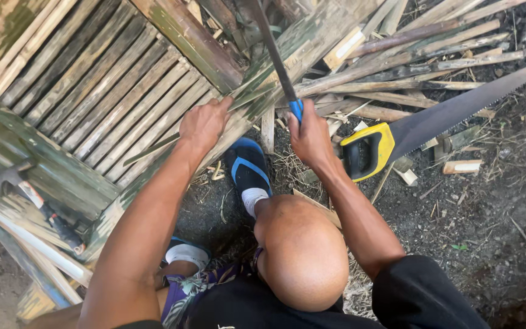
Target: The person assembles a bamboo structure by cutting bamboo strips to size with a hand saw and hammering them into place. They repeatedly measure, cut, and secure the strips to form a slatted panel.
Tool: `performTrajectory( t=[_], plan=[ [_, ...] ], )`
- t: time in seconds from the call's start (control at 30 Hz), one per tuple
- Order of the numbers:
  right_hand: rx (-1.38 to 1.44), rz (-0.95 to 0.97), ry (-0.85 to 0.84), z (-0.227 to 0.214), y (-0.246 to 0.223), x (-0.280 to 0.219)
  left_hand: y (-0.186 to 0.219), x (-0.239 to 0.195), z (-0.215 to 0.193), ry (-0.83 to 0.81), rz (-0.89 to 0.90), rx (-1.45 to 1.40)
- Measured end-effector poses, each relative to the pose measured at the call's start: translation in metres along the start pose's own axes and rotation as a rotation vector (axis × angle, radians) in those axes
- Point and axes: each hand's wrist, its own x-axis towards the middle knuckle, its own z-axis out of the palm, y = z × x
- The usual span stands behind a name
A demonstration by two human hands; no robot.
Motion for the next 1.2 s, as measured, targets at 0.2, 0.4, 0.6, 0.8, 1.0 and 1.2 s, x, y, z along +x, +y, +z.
performTrajectory(
  t=[0.2,0.4,0.6,0.8,1.0,1.2],
  plan=[
    [0.310,-0.200,0.318,-0.006,0.007,-0.026,-0.006,0.003,0.010,-0.001,0.013,0.017],
    [-0.147,-0.018,-0.047,0.014,0.016,0.004,-0.002,0.001,0.006,0.018,0.011,0.010],
    [0.270,-0.166,0.280,-0.015,0.003,-0.029,-0.001,0.000,0.016,0.015,-0.009,0.047],
    [-0.085,-0.025,0.001,0.031,0.038,0.001,0.002,-0.001,0.014,0.048,0.008,0.061],
    [0.176,-0.083,0.186,-0.002,0.005,-0.018,0.002,0.000,0.013,0.036,-0.002,0.073],
    [0.067,-0.065,0.145,0.045,0.039,-0.003,-0.002,0.000,0.021,0.038,0.001,0.054]
  ],
)
